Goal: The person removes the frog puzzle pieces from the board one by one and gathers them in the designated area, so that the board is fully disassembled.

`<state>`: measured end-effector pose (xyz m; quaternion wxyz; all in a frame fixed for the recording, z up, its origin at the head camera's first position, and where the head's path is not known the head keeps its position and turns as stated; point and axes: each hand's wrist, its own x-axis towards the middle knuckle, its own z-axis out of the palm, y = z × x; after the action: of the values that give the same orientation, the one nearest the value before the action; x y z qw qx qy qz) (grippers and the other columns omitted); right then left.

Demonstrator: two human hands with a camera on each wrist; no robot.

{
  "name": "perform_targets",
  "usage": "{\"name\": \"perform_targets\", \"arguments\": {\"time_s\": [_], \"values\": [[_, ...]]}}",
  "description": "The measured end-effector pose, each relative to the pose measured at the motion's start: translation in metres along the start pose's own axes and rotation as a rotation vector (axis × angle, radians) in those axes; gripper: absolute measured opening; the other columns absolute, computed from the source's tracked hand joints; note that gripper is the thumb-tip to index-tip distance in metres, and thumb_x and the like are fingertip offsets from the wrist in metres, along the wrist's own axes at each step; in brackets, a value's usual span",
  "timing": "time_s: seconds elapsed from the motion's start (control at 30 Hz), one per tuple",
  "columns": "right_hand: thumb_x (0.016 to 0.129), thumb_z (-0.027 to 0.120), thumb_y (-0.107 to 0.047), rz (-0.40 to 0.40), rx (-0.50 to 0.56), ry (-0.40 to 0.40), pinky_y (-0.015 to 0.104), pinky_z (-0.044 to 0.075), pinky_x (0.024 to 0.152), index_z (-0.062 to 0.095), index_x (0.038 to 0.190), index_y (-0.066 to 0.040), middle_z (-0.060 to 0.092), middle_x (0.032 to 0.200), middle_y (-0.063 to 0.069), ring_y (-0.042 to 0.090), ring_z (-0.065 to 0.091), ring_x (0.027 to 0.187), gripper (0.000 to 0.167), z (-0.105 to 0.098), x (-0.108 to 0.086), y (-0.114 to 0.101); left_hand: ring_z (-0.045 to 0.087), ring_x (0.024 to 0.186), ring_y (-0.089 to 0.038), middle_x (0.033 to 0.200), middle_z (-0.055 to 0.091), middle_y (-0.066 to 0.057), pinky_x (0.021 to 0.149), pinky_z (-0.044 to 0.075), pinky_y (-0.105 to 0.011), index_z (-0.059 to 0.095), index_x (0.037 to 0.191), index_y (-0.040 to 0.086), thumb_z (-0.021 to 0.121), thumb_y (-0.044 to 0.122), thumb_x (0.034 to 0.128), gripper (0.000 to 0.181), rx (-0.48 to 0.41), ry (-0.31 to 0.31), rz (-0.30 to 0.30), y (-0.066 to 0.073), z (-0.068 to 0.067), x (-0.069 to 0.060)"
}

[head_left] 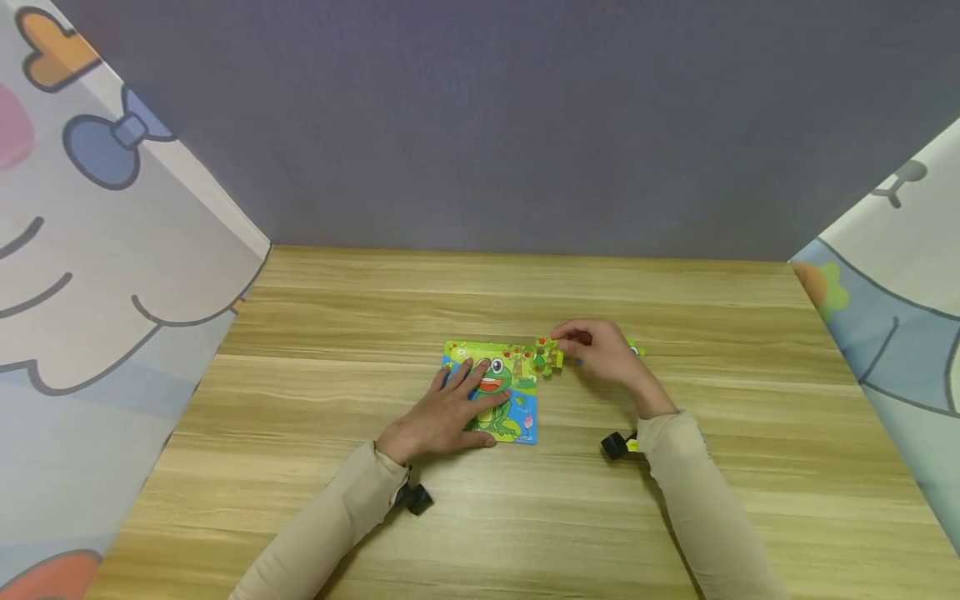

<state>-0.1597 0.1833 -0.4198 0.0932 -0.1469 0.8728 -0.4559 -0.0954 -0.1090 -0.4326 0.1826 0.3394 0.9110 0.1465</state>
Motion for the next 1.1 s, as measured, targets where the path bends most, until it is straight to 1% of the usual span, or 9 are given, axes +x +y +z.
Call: {"name": "perform_targets", "arguments": {"time_s": [0.23,0.37,0.53,0.73,0.8,0.9,0.97,1.03,1.1], "values": [[0.098,0.062,-0.007,0.037,0.013,0.030,0.023,0.055,0.077,0.071,0.116,-0.001,0.071,0.118,0.020,0.008,0.065,0.090,0.021,-0.017,-0.009,0.014,0.007,0.156,-0.045,0.170,0.008,-0.017,0.122,0.009,-0.068,0.037,0.156,0.029,0.064,0.049,0.0945,0.070,-0.004,0.003,0.004,0.000,0.000,0.000],[0.099,0.062,-0.008,0.047,0.022,0.045,0.024,0.055,0.075,0.071,0.117,0.000,0.070,0.120,0.022,0.001,0.064,0.087,0.022,-0.026,-0.016,0.020,0.008,0.156,-0.046,0.170,0.009,-0.018,0.122,0.009,-0.069,0.038,0.155,0.028,0.065,0.048,0.0941,0.070,-0.011,0.005,0.005,0.001,-0.001,-0.001],[0.099,0.062,-0.009,0.070,0.023,0.072,0.020,0.054,0.074,0.070,0.117,0.002,0.068,0.122,0.024,-0.005,0.061,0.087,0.023,-0.037,-0.023,0.025,0.008,0.156,-0.046,0.170,0.009,-0.018,0.122,0.009,-0.069,0.038,0.155,0.028,0.066,0.048,0.0937,0.070,-0.024,0.005,0.004,0.003,-0.002,-0.002],[0.100,0.061,-0.011,0.082,0.025,0.103,0.021,0.054,0.074,0.068,0.119,0.004,0.068,0.120,0.023,-0.006,0.060,0.085,0.026,-0.051,-0.031,0.034,0.008,0.156,-0.046,0.170,0.009,-0.018,0.121,0.010,-0.070,0.038,0.155,0.028,0.066,0.048,0.0933,0.071,-0.024,0.012,0.007,0.002,-0.002,-0.002],[0.100,0.061,-0.012,0.082,0.024,0.116,0.021,0.054,0.074,0.068,0.119,0.004,0.070,0.116,0.015,-0.006,0.061,0.085,0.025,-0.056,-0.034,0.038,0.008,0.156,-0.046,0.170,0.009,-0.017,0.121,0.010,-0.070,0.038,0.155,0.029,0.066,0.048,0.0935,0.071,-0.025,0.013,0.007,0.001,-0.001,-0.001],[0.100,0.061,-0.012,0.086,0.044,0.131,0.019,0.054,0.075,0.067,0.120,0.005,0.070,0.109,-0.007,-0.007,0.061,0.087,0.027,-0.064,-0.039,0.043,0.008,0.156,-0.046,0.170,0.009,-0.018,0.121,0.010,-0.070,0.038,0.155,0.028,0.066,0.047,0.0936,0.070,-0.028,0.018,0.009,0.001,-0.001,-0.001],[0.100,0.060,-0.012,0.092,0.063,0.136,0.016,0.054,0.076,0.066,0.121,0.007,0.066,0.105,-0.020,-0.008,0.061,0.088,0.028,-0.069,-0.043,0.047,0.008,0.156,-0.046,0.170,0.009,-0.018,0.121,0.010,-0.070,0.038,0.155,0.028,0.066,0.047,0.0935,0.070,-0.030,0.020,0.010,0.001,0.000,-0.001],[0.101,0.059,-0.012,0.101,0.081,0.143,0.015,0.054,0.078,0.064,0.122,0.009,0.062,0.103,-0.028,-0.009,0.061,0.089,0.030,-0.075,-0.047,0.050,0.008,0.156,-0.046,0.170,0.009,-0.018,0.121,0.009,-0.069,0.038,0.155,0.028,0.066,0.047,0.0934,0.070,-0.030,0.021,0.011,0.001,-0.001,-0.002],[0.101,0.058,-0.012,0.111,0.082,0.152,0.013,0.053,0.078,0.062,0.124,0.010,0.061,0.101,-0.031,-0.011,0.061,0.089,0.032,-0.080,-0.052,0.055,0.009,0.156,-0.047,0.169,0.011,-0.019,0.121,0.011,-0.070,0.039,0.155,0.027,0.067,0.047,0.0932,0.070,-0.030,0.028,0.018,0.002,-0.001,-0.002]]}}
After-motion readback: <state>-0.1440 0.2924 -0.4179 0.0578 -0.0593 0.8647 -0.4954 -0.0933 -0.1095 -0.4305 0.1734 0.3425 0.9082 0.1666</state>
